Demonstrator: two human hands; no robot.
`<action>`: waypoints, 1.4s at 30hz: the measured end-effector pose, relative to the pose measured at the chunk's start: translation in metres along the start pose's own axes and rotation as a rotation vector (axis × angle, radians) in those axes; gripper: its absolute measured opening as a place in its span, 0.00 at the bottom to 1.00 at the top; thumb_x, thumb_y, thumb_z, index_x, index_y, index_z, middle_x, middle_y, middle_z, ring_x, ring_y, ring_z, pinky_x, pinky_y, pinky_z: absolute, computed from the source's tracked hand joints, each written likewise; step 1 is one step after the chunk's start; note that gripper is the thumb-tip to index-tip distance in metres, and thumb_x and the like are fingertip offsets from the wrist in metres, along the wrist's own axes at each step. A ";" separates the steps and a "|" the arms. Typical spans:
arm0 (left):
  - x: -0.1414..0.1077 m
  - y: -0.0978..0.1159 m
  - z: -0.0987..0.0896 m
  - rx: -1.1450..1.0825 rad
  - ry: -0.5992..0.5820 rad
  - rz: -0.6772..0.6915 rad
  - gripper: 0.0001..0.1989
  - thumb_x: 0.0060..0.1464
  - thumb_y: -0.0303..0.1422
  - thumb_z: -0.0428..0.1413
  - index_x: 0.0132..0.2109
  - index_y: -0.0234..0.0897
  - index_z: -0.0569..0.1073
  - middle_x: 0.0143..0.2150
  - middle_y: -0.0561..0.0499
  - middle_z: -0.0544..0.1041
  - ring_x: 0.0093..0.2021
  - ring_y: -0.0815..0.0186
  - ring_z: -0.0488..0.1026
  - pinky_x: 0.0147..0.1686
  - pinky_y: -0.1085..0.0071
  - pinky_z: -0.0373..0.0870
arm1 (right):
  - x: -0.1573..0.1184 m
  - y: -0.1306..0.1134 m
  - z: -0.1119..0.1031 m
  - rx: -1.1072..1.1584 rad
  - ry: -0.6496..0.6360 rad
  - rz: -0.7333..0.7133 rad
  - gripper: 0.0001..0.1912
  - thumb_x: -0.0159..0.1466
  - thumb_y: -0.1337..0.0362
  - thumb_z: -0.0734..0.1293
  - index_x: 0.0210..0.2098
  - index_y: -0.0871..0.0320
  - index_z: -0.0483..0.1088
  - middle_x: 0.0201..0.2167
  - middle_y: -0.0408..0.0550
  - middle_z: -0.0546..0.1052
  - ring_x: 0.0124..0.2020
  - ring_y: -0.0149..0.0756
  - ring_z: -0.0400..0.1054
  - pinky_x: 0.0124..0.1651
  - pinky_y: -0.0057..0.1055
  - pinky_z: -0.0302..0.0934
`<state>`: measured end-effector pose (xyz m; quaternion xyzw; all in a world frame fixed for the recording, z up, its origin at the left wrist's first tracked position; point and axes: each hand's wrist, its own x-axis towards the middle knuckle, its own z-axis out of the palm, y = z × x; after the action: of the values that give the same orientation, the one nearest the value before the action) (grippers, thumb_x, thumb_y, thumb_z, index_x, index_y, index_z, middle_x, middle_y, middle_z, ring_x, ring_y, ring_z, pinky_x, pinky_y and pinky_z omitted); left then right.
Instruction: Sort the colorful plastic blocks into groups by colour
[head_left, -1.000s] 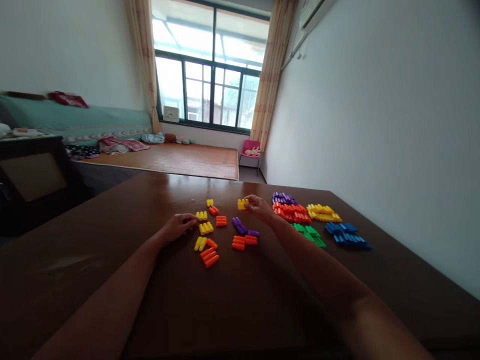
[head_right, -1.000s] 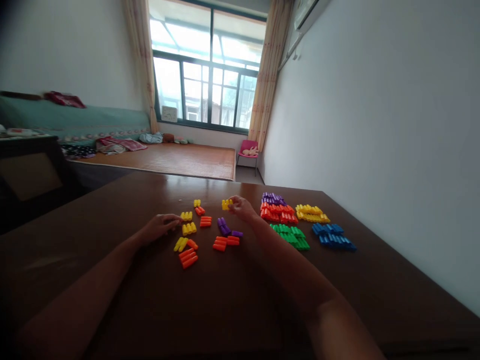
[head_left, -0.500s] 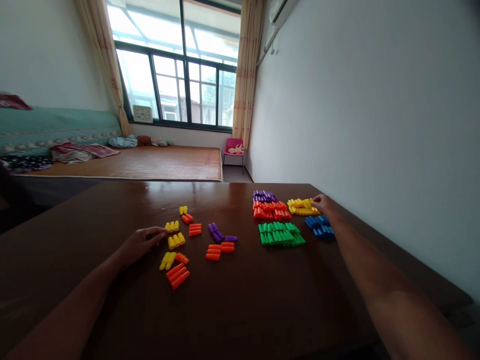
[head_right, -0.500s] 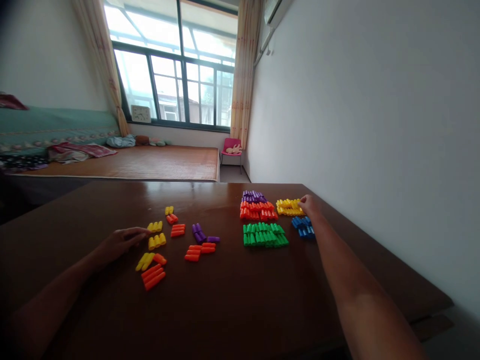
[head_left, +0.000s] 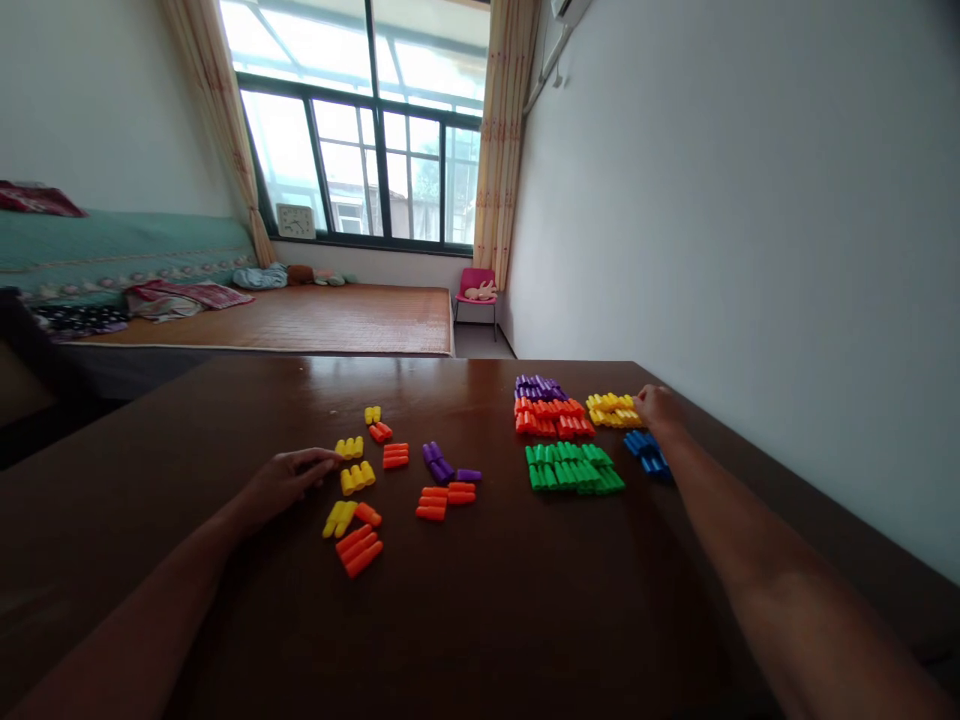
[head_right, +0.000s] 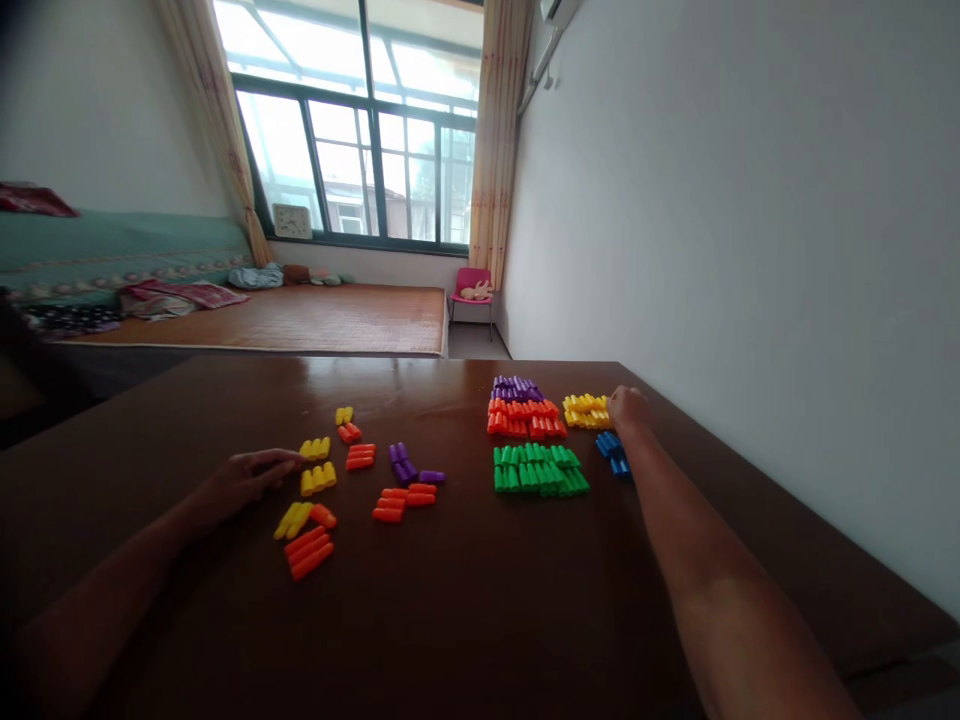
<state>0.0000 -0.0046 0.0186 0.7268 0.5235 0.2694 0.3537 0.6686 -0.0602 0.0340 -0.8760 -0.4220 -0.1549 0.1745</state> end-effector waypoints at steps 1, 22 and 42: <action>0.000 0.000 0.001 0.005 0.000 0.003 0.29 0.44 0.55 0.57 0.44 0.38 0.79 0.29 0.50 0.76 0.29 0.65 0.69 0.23 0.75 0.65 | -0.002 -0.007 -0.004 0.026 0.039 -0.043 0.13 0.60 0.59 0.62 0.35 0.59 0.75 0.40 0.61 0.75 0.39 0.46 0.72 0.40 0.40 0.65; 0.004 -0.019 0.012 -0.073 -0.024 0.168 0.24 0.50 0.48 0.55 0.43 0.32 0.78 0.29 0.49 0.76 0.26 0.68 0.68 0.23 0.75 0.64 | -0.226 -0.354 -0.033 0.383 -0.407 -1.018 0.17 0.61 0.59 0.66 0.48 0.55 0.73 0.46 0.52 0.76 0.47 0.43 0.67 0.49 0.35 0.59; 0.001 -0.011 0.008 -0.114 -0.042 0.158 0.25 0.48 0.50 0.56 0.42 0.33 0.78 0.30 0.50 0.76 0.28 0.67 0.69 0.23 0.75 0.64 | -0.264 -0.384 -0.058 0.342 -0.509 -1.075 0.22 0.54 0.58 0.71 0.49 0.53 0.72 0.46 0.52 0.73 0.48 0.43 0.68 0.50 0.37 0.61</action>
<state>0.0001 -0.0036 0.0044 0.7499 0.4410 0.3106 0.3830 0.1992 -0.0428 0.0423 -0.5101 -0.8516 0.0625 0.1039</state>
